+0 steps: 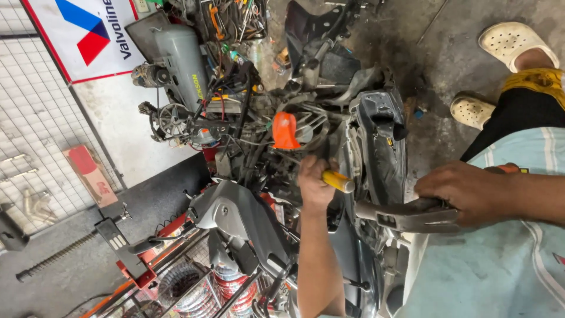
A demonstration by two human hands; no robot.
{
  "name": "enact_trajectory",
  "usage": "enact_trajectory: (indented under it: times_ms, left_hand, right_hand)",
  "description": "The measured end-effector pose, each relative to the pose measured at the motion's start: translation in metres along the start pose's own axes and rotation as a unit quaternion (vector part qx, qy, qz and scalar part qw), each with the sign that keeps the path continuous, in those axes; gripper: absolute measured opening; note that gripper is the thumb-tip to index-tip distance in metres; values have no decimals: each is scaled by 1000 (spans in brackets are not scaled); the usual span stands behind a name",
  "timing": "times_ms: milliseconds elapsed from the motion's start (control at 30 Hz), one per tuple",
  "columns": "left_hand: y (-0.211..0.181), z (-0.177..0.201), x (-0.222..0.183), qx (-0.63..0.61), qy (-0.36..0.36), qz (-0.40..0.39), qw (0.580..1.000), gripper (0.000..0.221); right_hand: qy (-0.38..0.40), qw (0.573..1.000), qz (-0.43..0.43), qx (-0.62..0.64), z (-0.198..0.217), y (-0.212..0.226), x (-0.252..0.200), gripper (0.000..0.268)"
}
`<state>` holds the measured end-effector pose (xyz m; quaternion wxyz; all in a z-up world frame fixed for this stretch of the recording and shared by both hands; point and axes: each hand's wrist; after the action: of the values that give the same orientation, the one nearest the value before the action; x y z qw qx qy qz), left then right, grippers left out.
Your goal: Using a hammer and a punch tool to adjust or remove components on a motorcycle frame.
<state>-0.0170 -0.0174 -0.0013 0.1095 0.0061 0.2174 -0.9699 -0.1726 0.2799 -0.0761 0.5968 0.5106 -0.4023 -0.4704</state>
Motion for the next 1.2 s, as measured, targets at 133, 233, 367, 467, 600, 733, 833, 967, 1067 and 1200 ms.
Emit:
enact_trajectory:
  times_ms: [133,233,367,467,600,733,833,967,1067,1200]
  left_hand:
    - [-5,9,12,-35,-18,-16,999,35]
    - [-1,7,12,0,-9,-21,1000,34]
    - [-5,12,13,-3,-4,12,1000,34]
    - [-4,17,18,0,-28,28,999,34]
    - [-7,15,20,-1,-48,56,997,35]
    - [9,4,16,32,-23,49,998,32]
    - [-5,17,22,-44,-92,49,994,34]
    - [25,18,5,-14,-48,92,995,29]
    - [18,22,15,8,-52,99,994,33]
    - [-25,8,4,53,13,34,998,23]
  right_hand:
    - [-17,999,18,-19,-6,-6,0,46]
    - [-102,985,125,-62,-8,-8,10,39]
    - [-140,970,196,22,5,-29,46,25]
    - [-88,987,135,11,15,-21,52,42]
    - [-183,947,262,4,18,2,60,23]
    - [-43,998,36,11,13,0,66,20]
    - [-66,969,236,30,24,15,52,45]
    - [-83,991,108,13,28,-8,71,19]
    - [-44,999,19,-6,36,-26,52,25]
    - [-134,987,90,1,32,-29,7,37]
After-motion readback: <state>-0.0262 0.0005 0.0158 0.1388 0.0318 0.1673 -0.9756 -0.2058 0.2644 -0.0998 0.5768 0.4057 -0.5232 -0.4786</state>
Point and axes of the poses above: each hand's wrist, its own x-axis towards the middle knuckle, its own z-axis out of the back of the hand, y = z × x, and after that the axes turned 11 degrees about y, right-handed
